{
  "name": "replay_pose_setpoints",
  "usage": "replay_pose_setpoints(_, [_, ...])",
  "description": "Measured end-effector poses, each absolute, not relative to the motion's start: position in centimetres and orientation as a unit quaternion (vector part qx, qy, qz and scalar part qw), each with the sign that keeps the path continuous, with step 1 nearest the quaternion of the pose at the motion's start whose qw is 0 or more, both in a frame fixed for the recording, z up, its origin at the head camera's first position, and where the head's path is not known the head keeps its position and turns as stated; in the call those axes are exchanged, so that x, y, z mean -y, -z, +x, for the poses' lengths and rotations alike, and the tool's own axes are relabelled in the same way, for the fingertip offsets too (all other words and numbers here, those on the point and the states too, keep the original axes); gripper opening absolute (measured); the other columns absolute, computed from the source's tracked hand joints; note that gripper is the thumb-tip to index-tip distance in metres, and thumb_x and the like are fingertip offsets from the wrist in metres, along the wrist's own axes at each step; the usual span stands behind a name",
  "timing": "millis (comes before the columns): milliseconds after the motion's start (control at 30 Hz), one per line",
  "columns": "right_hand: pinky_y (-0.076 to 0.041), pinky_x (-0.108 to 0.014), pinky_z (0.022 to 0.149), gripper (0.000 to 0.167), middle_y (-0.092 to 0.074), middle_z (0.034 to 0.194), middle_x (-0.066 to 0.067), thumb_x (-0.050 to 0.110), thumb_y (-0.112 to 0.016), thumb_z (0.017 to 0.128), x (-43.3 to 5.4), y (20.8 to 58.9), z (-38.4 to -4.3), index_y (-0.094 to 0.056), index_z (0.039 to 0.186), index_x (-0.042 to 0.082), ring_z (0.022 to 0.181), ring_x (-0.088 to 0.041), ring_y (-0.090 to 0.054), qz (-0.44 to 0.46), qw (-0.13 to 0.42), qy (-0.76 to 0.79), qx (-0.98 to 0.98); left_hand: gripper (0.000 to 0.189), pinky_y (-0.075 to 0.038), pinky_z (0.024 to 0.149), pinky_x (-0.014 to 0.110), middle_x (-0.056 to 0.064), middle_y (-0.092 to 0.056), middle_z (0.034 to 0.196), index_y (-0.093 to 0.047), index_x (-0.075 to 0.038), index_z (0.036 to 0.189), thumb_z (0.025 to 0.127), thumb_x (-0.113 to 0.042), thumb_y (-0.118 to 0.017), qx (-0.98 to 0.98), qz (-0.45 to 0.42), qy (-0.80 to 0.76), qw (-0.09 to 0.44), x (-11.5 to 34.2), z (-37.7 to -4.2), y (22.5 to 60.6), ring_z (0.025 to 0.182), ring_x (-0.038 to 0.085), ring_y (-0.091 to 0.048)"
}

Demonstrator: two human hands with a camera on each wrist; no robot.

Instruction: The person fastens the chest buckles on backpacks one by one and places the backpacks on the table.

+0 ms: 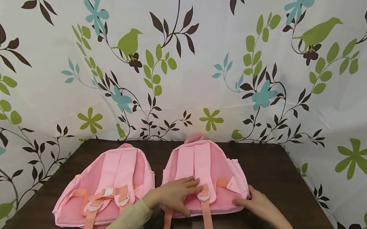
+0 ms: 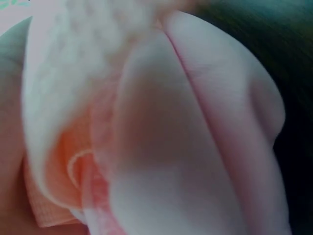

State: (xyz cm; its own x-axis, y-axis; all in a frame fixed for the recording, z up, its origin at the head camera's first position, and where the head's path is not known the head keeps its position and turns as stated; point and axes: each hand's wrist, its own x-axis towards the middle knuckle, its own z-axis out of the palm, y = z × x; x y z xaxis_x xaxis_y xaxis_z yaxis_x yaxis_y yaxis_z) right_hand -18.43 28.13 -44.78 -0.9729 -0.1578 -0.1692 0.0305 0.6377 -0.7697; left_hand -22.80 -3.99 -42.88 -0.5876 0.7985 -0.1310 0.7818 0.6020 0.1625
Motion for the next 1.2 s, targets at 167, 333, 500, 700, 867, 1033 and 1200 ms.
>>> replay_pose_setpoints(167, [-0.053,-0.036,0.074,0.082,-0.063,0.112,-0.017,0.039,-0.072,0.089,-28.2,45.1,-18.4,-0.037,0.141,-0.015,0.092,-0.025,-0.060,-0.030,0.127,0.440,-0.888,0.087,-0.021,0.120,0.029,0.006,-0.036,0.161,-0.040,-0.022,0.156,0.082,-0.052,-0.076,-0.889,0.449,-0.035,0.086,4.0,-22.7,43.0,0.151,0.024,-0.025])
replay_pose_setpoints(333, [-0.056,-0.035,0.070,0.079,-0.062,0.100,-0.011,0.036,-0.073,0.089,-28.2,45.1,-18.2,-0.037,0.136,-0.016,0.081,-0.022,-0.061,-0.031,0.137,0.458,-0.878,0.086,-0.021,0.120,0.030,0.006,-0.036,0.160,-0.041,-0.022,0.156,0.082,-0.052,-0.075,-0.884,0.460,-0.027,0.074,4.0,-22.9,43.1,0.150,0.023,-0.026])
replay_pose_setpoints(500, [-0.056,-0.036,0.069,0.081,-0.062,0.096,-0.010,0.036,-0.073,0.090,-28.2,45.3,-18.3,-0.034,0.136,-0.018,0.079,-0.021,-0.063,-0.035,0.144,0.462,-0.875,0.086,-0.022,0.120,0.030,0.005,-0.038,0.160,-0.042,-0.022,0.155,0.082,-0.054,-0.075,-0.883,0.466,-0.023,0.061,4.1,-22.8,43.4,0.150,0.022,-0.028])
replay_pose_setpoints(700, [-0.056,-0.035,0.069,0.081,-0.061,0.093,-0.010,0.037,-0.074,0.089,-28.3,45.3,-18.2,-0.035,0.137,-0.016,0.079,-0.022,-0.063,-0.030,0.147,0.457,-0.877,0.085,-0.022,0.120,0.030,0.006,-0.038,0.159,-0.044,-0.021,0.154,0.082,-0.053,-0.076,-0.881,0.468,-0.030,0.062,4.3,-22.8,43.4,0.150,0.023,-0.027])
replay_pose_setpoints(867, [-0.053,-0.034,0.066,0.075,-0.059,0.089,-0.008,0.038,-0.073,0.090,-28.6,45.2,-18.1,-0.039,0.135,-0.013,0.077,-0.022,-0.060,-0.048,0.147,0.456,-0.876,0.081,-0.022,0.120,0.032,0.006,-0.040,0.158,-0.046,-0.020,0.153,0.084,-0.053,-0.074,-0.871,0.483,-0.053,0.072,4.5,-23.2,43.2,0.149,0.024,-0.028])
replay_pose_setpoints(1033, [-0.056,-0.046,0.079,0.083,-0.062,0.109,-0.023,0.044,-0.073,0.088,-28.9,44.5,-18.0,-0.040,0.138,-0.013,0.094,-0.033,-0.062,-0.050,0.110,0.401,-0.908,0.070,-0.029,0.117,0.030,0.006,-0.046,0.154,-0.052,-0.017,0.149,0.088,-0.045,-0.074,-0.865,0.475,-0.137,0.090,5.5,-23.4,42.6,0.146,0.019,-0.035])
replay_pose_setpoints(1200, [-0.053,-0.058,0.088,0.091,-0.053,0.130,-0.036,0.044,-0.077,0.085,-28.6,43.6,-18.3,-0.038,0.141,-0.016,0.113,-0.046,-0.058,-0.064,0.040,0.344,-0.936,0.061,-0.038,0.111,0.028,0.000,-0.053,0.148,-0.054,-0.013,0.146,0.093,-0.037,-0.073,-0.863,0.450,-0.209,0.091,7.3,-23.2,41.4,0.135,0.010,-0.048])
